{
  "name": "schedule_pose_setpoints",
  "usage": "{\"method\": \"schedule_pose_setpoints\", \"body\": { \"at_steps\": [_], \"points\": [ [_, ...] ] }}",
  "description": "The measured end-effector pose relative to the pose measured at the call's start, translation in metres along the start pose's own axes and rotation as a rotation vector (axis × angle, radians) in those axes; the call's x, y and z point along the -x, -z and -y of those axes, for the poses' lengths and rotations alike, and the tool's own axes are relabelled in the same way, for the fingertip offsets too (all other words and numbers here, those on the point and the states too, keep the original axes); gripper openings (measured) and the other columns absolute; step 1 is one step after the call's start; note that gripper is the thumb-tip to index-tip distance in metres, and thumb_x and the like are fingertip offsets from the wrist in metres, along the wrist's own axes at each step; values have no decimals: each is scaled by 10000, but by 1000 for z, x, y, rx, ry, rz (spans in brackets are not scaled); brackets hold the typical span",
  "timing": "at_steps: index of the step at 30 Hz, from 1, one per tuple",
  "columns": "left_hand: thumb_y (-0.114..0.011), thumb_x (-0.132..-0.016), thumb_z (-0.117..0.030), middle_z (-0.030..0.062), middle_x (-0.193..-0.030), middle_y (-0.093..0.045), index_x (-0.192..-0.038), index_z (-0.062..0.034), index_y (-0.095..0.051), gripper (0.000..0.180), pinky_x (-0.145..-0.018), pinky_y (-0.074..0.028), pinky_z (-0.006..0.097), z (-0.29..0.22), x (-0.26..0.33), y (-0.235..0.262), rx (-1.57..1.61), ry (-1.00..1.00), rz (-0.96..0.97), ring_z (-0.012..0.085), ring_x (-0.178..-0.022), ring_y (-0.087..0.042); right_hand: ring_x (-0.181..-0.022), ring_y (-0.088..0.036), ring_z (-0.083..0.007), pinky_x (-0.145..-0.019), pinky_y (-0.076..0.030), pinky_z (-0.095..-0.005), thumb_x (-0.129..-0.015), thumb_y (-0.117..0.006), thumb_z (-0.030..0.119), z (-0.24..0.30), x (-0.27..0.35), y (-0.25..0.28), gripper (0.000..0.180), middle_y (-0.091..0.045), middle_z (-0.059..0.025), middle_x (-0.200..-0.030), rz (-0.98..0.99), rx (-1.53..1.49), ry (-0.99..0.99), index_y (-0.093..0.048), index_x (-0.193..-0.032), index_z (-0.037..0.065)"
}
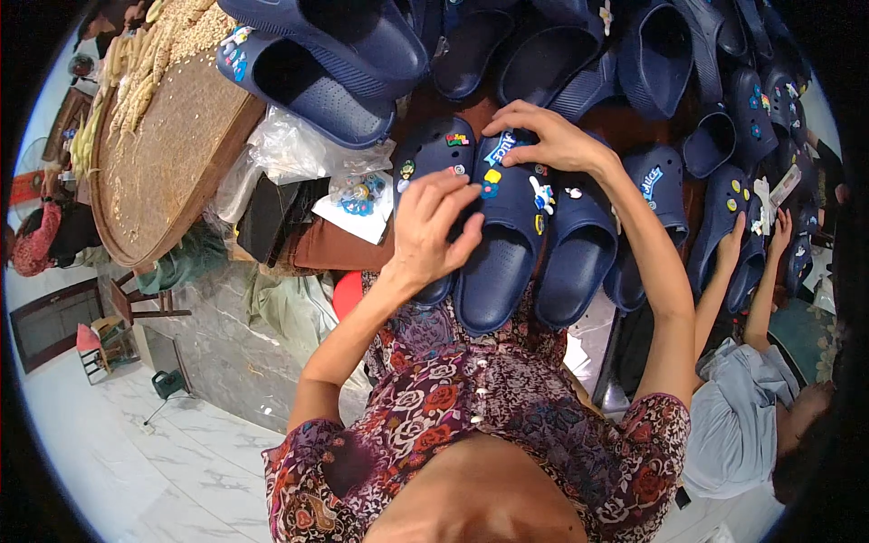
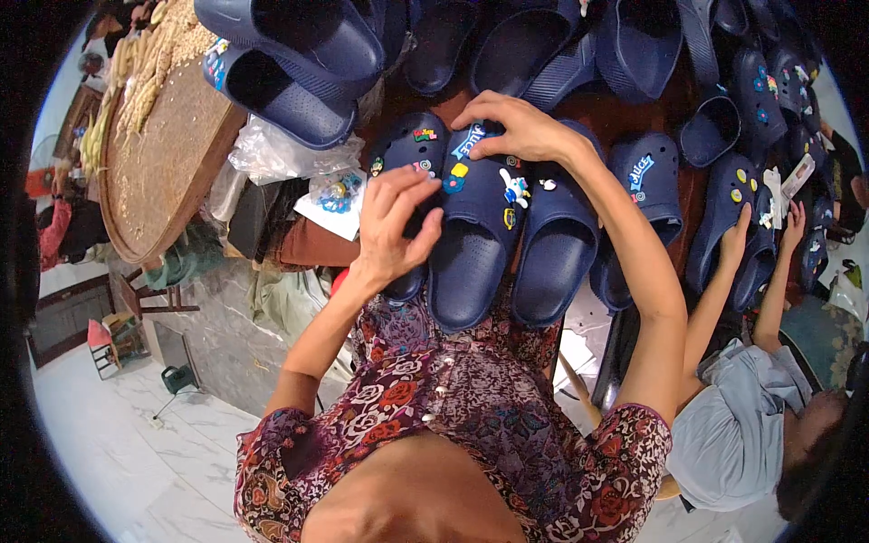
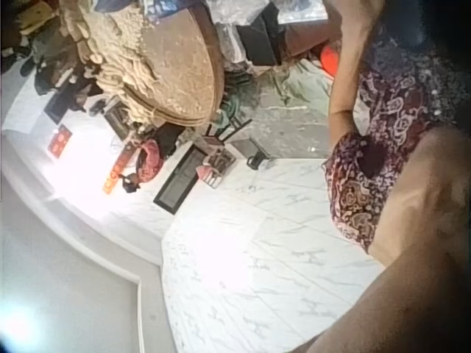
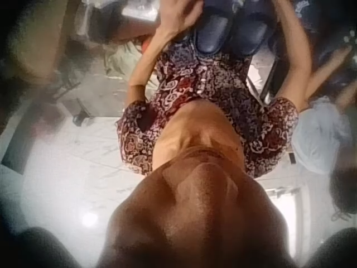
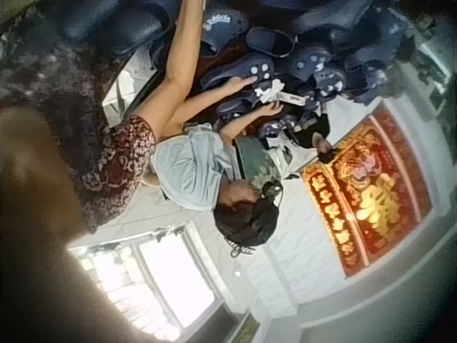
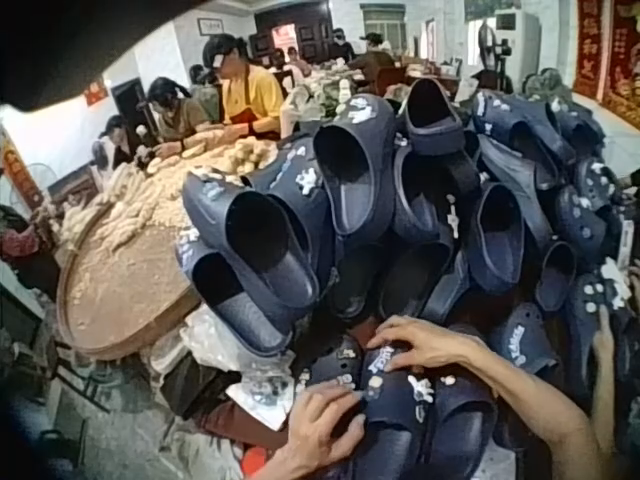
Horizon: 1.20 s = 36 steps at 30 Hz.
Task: Attaching decorative charms to rubber clogs.
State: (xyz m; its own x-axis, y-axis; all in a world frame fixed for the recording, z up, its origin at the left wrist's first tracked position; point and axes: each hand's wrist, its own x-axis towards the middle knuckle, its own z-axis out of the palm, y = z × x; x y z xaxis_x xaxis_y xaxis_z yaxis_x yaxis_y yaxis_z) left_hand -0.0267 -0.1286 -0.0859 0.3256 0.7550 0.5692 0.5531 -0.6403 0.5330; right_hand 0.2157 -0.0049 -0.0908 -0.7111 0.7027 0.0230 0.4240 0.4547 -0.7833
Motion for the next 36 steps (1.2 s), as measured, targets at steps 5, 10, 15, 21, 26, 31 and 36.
{"method": "schedule_pose_setpoints", "body": {
  "at_steps": [5,10,15,21,26,31,36],
  "points": [
    [-761,-723,-135,46,-1153,-639,-1175,-118,-680,460,-960,-407,400,-16,6,-12,-49,-40,134,241,-1078,-606,-1097,-598,-270,-982,-460,-369,-759,-815,224,2,-7,3,432,-631,-94,-1144,20,4,-50,-715,-1157,87],
    [-692,-718,-25,26,-1124,-647,-1197,-134,-678,491,-932,-394,389,-6,13,-22,-100,-59,70,209,-1061,-619,-1061,-613,-253,-950,-475,-364,-785,-794,223,6,-6,-3,373,-639,-85,-1122,-30,61,-34,-734,-1122,77],
    [-657,-692,21,30,-1109,-658,-1193,-128,-678,523,-933,-398,381,-5,14,-24,-78,-57,42,214,-1055,-625,-967,-635,-269,-865,-507,-376,-857,-703,316,1,-1,-13,286,-662,-58,-1030,-197,297,98,-760,-1057,119],
    [-655,-692,23,27,-1125,-665,-1196,-129,-678,527,-954,-392,390,-7,18,-28,-111,-43,18,211,-1058,-624,-857,-639,-282,-771,-533,-388,-898,-663,275,1,-5,-27,208,-654,-46,-962,-338,407,235,-719,-978,91],
    [-655,-692,25,26,-1119,-668,-1195,-130,-680,527,-962,-388,394,-6,18,-29,-106,-47,13,210,-1059,-622,-967,-662,-302,-810,-540,-381,-904,-662,229,7,-3,-28,198,-675,-86,-1081,-255,480,136,-704,-973,48],
    [-652,-691,21,25,-1107,-672,-1181,-131,-688,514,-959,-389,392,-3,20,-31,-107,-53,1,208,-1052,-623,-976,-663,-306,-816,-540,-382,-910,-663,204,9,-3,-21,196,-677,-97,-1080,-247,452,128,-704,-989,30],
    [-647,-699,10,18,-1096,-669,-1158,-136,-699,485,-946,-386,389,-3,19,-30,-100,-73,12,202,-1032,-624,-961,-674,-285,-839,-527,-344,-936,-643,166,5,14,1,210,-694,-129,-1038,-255,171,19,-702,-1063,10]
  ]
}}
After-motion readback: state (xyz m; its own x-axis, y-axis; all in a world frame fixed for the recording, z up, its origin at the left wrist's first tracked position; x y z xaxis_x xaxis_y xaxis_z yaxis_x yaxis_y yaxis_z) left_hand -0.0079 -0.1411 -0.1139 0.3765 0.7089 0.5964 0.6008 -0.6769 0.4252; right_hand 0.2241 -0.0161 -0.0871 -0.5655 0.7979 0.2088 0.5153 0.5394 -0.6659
